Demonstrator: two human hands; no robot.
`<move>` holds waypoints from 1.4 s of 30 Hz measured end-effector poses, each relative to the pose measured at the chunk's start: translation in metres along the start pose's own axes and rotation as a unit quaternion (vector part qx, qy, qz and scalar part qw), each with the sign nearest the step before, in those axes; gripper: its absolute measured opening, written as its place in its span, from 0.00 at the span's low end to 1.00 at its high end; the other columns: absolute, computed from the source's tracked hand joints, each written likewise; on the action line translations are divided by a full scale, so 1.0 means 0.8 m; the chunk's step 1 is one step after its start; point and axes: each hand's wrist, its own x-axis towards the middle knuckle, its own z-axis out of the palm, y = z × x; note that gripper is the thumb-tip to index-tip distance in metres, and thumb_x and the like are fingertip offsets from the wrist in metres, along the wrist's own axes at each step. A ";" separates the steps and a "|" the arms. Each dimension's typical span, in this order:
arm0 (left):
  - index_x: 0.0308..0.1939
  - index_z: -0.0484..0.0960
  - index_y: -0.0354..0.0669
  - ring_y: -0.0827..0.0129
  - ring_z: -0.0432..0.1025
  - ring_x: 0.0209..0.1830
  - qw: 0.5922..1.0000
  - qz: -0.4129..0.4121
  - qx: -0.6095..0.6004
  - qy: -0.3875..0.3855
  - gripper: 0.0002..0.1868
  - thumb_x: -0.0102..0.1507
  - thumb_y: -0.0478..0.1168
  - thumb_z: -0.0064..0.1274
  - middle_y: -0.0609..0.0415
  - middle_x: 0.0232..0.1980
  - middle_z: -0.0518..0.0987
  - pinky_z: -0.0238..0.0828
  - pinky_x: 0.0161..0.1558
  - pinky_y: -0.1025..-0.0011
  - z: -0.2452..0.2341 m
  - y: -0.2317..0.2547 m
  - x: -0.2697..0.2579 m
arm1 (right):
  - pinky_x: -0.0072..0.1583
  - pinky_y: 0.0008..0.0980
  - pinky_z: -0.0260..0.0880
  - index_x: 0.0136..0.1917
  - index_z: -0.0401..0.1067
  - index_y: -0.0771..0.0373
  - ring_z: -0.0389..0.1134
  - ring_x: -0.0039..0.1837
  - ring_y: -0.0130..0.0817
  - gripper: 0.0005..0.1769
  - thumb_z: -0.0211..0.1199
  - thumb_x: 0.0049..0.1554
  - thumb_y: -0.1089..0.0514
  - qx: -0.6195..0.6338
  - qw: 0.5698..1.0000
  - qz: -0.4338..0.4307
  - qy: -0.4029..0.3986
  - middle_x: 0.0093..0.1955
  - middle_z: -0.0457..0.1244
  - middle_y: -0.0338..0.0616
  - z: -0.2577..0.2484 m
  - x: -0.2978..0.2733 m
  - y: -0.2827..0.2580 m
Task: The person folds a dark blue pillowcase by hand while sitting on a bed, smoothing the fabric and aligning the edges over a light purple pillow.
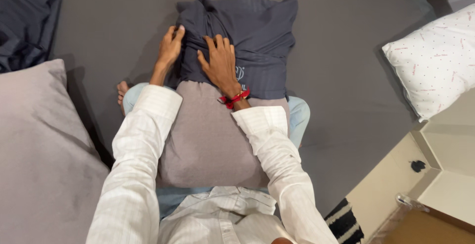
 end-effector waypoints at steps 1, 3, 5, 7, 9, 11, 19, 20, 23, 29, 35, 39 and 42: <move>0.65 0.76 0.41 0.50 0.74 0.62 0.999 -0.029 0.018 -0.012 0.33 0.71 0.64 0.40 0.41 0.59 0.81 0.67 0.63 0.58 0.001 -0.004 0.010 | 0.54 0.42 0.60 0.62 0.73 0.64 0.61 0.54 0.44 0.22 0.64 0.59 0.51 0.011 1.000 -0.003 -0.008 0.51 0.61 0.48 0.001 -0.001 0.002; 0.67 0.75 0.39 0.51 0.68 0.66 0.999 -0.044 0.015 -0.024 0.37 0.73 0.67 0.35 0.40 0.64 0.77 0.63 0.65 0.57 0.003 -0.018 0.025 | 0.54 0.41 0.60 0.62 0.74 0.63 0.62 0.53 0.43 0.19 0.63 0.60 0.53 0.034 0.999 -0.014 -0.022 0.50 0.61 0.46 0.000 0.000 0.003; 0.71 0.69 0.37 0.52 0.59 0.71 0.999 -0.017 -0.025 -0.027 0.40 0.74 0.69 0.35 0.40 0.72 0.68 0.56 0.67 0.57 0.009 -0.034 0.032 | 0.55 0.41 0.61 0.62 0.74 0.61 0.63 0.54 0.41 0.17 0.62 0.62 0.54 0.063 0.998 -0.010 -0.017 0.49 0.61 0.44 -0.005 -0.002 0.003; 0.68 0.73 0.29 0.57 0.65 0.71 0.985 -0.057 -0.150 -0.066 0.39 0.76 0.65 0.36 0.40 0.71 0.72 0.60 0.69 0.60 0.011 -0.035 0.034 | 0.57 0.40 0.62 0.63 0.75 0.58 0.64 0.55 0.40 0.16 0.60 0.64 0.55 0.100 0.995 0.010 0.000 0.50 0.62 0.42 -0.016 -0.004 0.002; 0.68 0.72 0.29 0.62 0.69 0.70 0.953 -0.042 -0.279 -0.106 0.33 0.76 0.58 0.37 0.43 0.70 0.74 0.64 0.70 0.65 0.008 -0.014 0.028 | 0.61 0.40 0.64 0.65 0.77 0.55 0.65 0.57 0.38 0.15 0.58 0.67 0.55 0.147 0.988 0.047 0.029 0.52 0.63 0.41 -0.034 0.000 0.000; 0.72 0.67 0.36 0.68 0.71 0.68 0.900 0.020 -0.409 -0.148 0.26 0.74 0.49 0.38 0.50 0.70 0.75 0.69 0.69 0.71 0.001 0.013 0.000 | 0.64 0.41 0.62 0.68 0.75 0.56 0.64 0.62 0.41 0.18 0.58 0.66 0.55 0.125 0.990 0.018 0.060 0.59 0.64 0.43 -0.056 0.009 0.000; 0.72 0.68 0.38 0.73 0.75 0.59 0.886 0.003 -0.421 -0.193 0.24 0.70 0.32 0.49 0.52 0.63 0.77 0.77 0.59 0.74 -0.009 0.078 -0.042 | 0.78 0.49 0.47 0.73 0.66 0.61 0.53 0.79 0.48 0.28 0.60 0.61 0.53 -0.034 0.996 -0.075 -0.032 0.76 0.58 0.47 -0.027 0.062 0.000; 0.71 0.68 0.40 0.75 0.75 0.59 0.884 -0.004 -0.425 -0.196 0.24 0.70 0.31 0.49 0.54 0.63 0.77 0.76 0.60 0.75 -0.011 0.079 -0.042 | 0.79 0.50 0.47 0.74 0.65 0.61 0.52 0.80 0.47 0.29 0.59 0.61 0.53 -0.042 0.996 -0.076 -0.031 0.77 0.57 0.46 -0.019 0.063 0.000; 0.72 0.69 0.41 0.74 0.75 0.54 0.877 -0.011 -0.434 -0.206 0.23 0.71 0.32 0.50 0.53 0.59 0.78 0.77 0.56 0.74 -0.008 0.080 -0.039 | 0.80 0.51 0.45 0.75 0.63 0.59 0.51 0.81 0.45 0.30 0.58 0.61 0.53 -0.055 0.996 -0.077 -0.005 0.78 0.56 0.44 -0.016 0.058 -0.008; 0.66 0.74 0.39 0.73 0.80 0.51 0.842 -0.039 -0.495 -0.210 0.19 0.71 0.36 0.45 0.52 0.57 0.82 0.80 0.53 0.73 -0.005 0.064 -0.036 | 0.79 0.49 0.49 0.72 0.69 0.60 0.55 0.80 0.45 0.24 0.59 0.63 0.55 -0.023 0.996 -0.080 0.034 0.75 0.61 0.44 -0.039 0.064 -0.024; 0.59 0.81 0.39 0.74 0.78 0.44 0.884 0.039 -0.424 -0.193 0.12 0.72 0.33 0.48 0.53 0.50 0.82 0.78 0.46 0.75 0.001 0.039 -0.024 | 0.76 0.48 0.58 0.58 0.78 0.63 0.63 0.73 0.48 0.16 0.68 0.57 0.57 0.078 0.992 -0.030 0.090 0.64 0.68 0.48 -0.025 0.080 -0.038; 0.56 0.82 0.37 0.74 0.78 0.43 0.906 0.045 -0.392 -0.149 0.17 0.67 0.29 0.42 0.55 0.47 0.84 0.77 0.46 0.75 -0.002 0.049 -0.039 | 0.76 0.48 0.58 0.58 0.80 0.60 0.64 0.74 0.45 0.12 0.67 0.61 0.57 0.090 0.987 -0.041 0.125 0.64 0.68 0.46 -0.022 0.065 -0.040; 0.52 0.81 0.35 0.60 0.78 0.44 0.965 0.169 -0.197 -0.039 0.22 0.58 0.24 0.38 0.46 0.47 0.84 0.75 0.49 0.67 -0.008 0.063 -0.073 | 0.73 0.48 0.59 0.58 0.81 0.58 0.63 0.73 0.46 0.12 0.66 0.61 0.58 0.063 0.985 -0.069 0.146 0.65 0.68 0.47 -0.023 0.049 -0.035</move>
